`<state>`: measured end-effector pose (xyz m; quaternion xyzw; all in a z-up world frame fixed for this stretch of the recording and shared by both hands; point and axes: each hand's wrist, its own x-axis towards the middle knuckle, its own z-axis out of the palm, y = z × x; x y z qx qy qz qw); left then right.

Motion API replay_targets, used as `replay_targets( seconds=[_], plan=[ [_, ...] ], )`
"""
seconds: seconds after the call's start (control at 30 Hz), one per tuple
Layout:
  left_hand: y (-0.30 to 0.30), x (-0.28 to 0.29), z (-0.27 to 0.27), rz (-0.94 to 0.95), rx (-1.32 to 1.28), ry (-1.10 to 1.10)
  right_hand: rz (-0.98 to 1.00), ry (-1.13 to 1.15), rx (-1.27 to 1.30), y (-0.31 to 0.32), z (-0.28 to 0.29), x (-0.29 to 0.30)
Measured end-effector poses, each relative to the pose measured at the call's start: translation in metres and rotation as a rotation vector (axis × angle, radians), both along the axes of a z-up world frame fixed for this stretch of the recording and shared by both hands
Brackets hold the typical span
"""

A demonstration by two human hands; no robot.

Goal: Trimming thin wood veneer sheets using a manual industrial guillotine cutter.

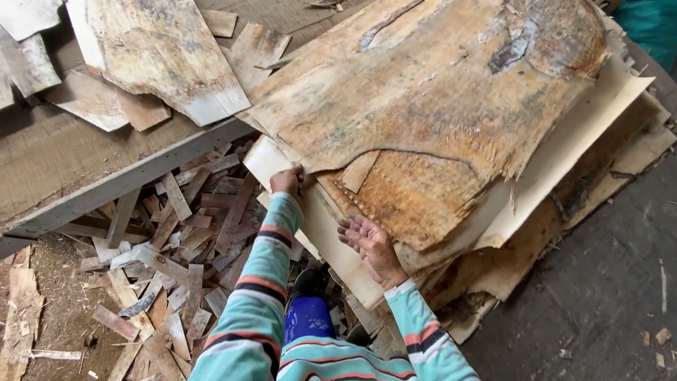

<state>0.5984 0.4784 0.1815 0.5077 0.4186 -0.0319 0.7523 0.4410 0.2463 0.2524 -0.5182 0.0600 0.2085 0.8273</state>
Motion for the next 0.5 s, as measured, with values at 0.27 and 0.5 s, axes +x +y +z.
replay_targets(
  seconds=[0.27, 0.5],
  plan=[
    [0.008, -0.011, 0.041, -0.054, -0.221, -0.143, -0.274, 0.150, 0.271, 0.056, -0.065, 0.124],
    [0.012, -0.017, 0.100, -0.211, -0.235, -0.262, -0.603, 0.255, 0.277, 0.058, -0.006, 0.186]
  ],
)
